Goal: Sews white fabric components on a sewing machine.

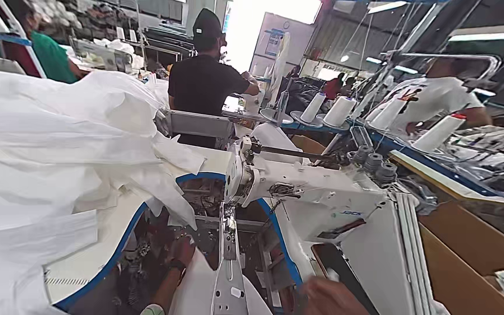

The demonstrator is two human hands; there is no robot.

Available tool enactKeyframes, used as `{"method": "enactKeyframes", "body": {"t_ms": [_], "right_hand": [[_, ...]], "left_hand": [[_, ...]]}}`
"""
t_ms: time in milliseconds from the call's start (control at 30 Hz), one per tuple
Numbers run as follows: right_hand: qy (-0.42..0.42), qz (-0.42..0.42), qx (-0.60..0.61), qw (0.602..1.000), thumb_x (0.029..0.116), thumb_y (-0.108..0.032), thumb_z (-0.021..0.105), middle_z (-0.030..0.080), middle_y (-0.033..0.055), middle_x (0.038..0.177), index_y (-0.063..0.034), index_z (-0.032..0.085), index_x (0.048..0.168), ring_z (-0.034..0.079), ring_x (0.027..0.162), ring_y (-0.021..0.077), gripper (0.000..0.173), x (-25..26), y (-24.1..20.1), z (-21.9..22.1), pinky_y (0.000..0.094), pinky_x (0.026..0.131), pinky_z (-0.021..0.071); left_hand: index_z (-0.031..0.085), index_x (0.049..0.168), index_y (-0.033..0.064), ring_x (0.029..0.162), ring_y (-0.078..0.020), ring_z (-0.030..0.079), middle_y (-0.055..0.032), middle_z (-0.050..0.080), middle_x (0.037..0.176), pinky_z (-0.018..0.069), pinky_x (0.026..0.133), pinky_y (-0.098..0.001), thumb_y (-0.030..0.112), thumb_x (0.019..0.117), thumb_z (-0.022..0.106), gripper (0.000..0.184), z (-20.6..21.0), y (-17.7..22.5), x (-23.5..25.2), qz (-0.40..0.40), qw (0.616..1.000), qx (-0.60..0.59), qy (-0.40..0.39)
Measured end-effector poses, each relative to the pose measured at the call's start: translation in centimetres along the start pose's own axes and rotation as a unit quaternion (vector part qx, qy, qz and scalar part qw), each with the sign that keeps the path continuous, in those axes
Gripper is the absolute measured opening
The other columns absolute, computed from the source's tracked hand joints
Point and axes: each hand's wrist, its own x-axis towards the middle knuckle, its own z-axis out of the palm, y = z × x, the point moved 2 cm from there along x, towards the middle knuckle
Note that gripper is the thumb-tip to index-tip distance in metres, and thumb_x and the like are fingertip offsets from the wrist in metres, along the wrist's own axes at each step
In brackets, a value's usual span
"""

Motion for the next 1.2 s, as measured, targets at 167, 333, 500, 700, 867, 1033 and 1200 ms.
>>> {"method": "enactKeyframes", "body": {"t_ms": [167, 333, 500, 700, 867, 1033, 1200], "right_hand": [[-0.143, 0.087, -0.043, 0.985, 0.1118, -0.02, 0.037, 0.056, 0.0291, 0.141, 0.0088, 0.042, 0.148, 0.056, 0.131, 0.0325, 0.046, 21.1, 4.3, 10.4, 0.0467, 0.113, 0.042], [-0.046, 0.141, 0.064, 0.987, 0.1111, -0.008, 0.035, 0.055, 0.0251, 0.141, 0.0099, 0.047, 0.143, 0.054, 0.131, 0.024, 0.039, 20.7, -1.6, 12.3, 0.0358, 0.113, 0.0403], [-0.313, 0.184, -0.439, 0.822, 0.1016, -0.021, 0.06, 0.057, 0.035, 0.136, 0.0125, 0.06, 0.128, 0.053, 0.131, 0.0489, 0.042, 19.1, 2.7, 8.7, 0.0654, 0.107, 0.0402], [-0.133, 0.092, -0.284, 0.945, 0.0957, -0.01, 0.063, 0.068, 0.0304, 0.106, 0.0099, 0.057, 0.131, 0.067, 0.101, 0.0466, 0.041, 9.9, -1.9, 6.8, 0.0613, 0.092, 0.0497], [0.129, -0.362, -0.215, 0.898, 0.0848, -0.007, 0.063, 0.074, 0.013, 0.078, 0.0029, 0.075, 0.103, 0.072, 0.062, 0.0225, 0.024, 6.0, -3.5, 10.9, 0.0354, 0.054, 0.0582], [0.126, -0.415, -0.247, 0.867, 0.087, -0.013, 0.056, 0.062, 0.0014, 0.06, -0.0077, 0.069, 0.08, 0.06, 0.049, 0.0133, 0.016, 5.1, -3.1, 11.6, 0.0276, 0.043, 0.0474], [0.065, 0.078, -0.21, 0.972, 0.0951, -0.024, 0.073, 0.071, 0.0297, 0.102, 0.0079, 0.057, 0.136, 0.07, 0.094, 0.048, 0.054, 8.7, -2.2, 5.1, 0.065, 0.085, 0.0514]], "left_hand": [[0.068, 0.098, -0.006, 0.076, -0.0046, 0.063, -0.0044, 0.066, 0.081, 0.0542, 0.075, -0.0265, 0.017, 0.1017, 0.05, 0.029, -11.5, 10.6, -12.1, 0.249, 0.884, -0.286, 0.273], [0.07, 0.103, -0.0057, 0.074, -0.0398, 0.065, -0.0217, 0.067, 0.079, 0.0502, 0.071, -0.0637, 0.034, 0.0925, 0.074, 0.041, -14.1, 3.6, -15.1, 0.076, 0.94, -0.105, 0.316], [0.073, 0.097, -0.0098, 0.088, -0.0408, 0.068, -0.027, 0.07, 0.088, 0.0504, 0.084, -0.0609, 0.016, 0.0968, 0.063, 0.027, -5.5, -2.8, -19.6, -0.065, 0.995, -0.075, -0.019], [0.067, 0.097, -0.0085, 0.075, -0.014, 0.059, -0.0105, 0.063, 0.082, 0.0513, 0.075, -0.0355, 0.008, 0.1044, 0.052, 0.023, -8.7, 0.6, -15.9, 0.015, 0.961, -0.277, -0.002], [0.049, 0.143, 0.001, 0.058, -0.004, 0.065, 0.0043, 0.07, 0.075, 0.0559, 0.055, -0.0208, 0.015, 0.108, 0.032, 0.042, -7.9, 12.0, -20.6, 0.163, 0.805, -0.484, -0.303], [0.066, 0.119, -0.0051, 0.089, -0.017, 0.068, -0.0098, 0.07, 0.101, 0.0576, 0.081, -0.0361, 0.011, 0.0955, 0.06, 0.029, -6.9, 12.3, -16.2, 0.229, 0.942, -0.206, 0.131], [0.03, 0.16, 0.0004, 0.083, -0.0451, 0.07, -0.0254, 0.072, 0.096, 0.0534, 0.077, -0.0593, 0.029, 0.1058, 0.051, 0.065, -5.0, 14.8, -17.2, 0.14, 0.988, -0.015, 0.068]]}}
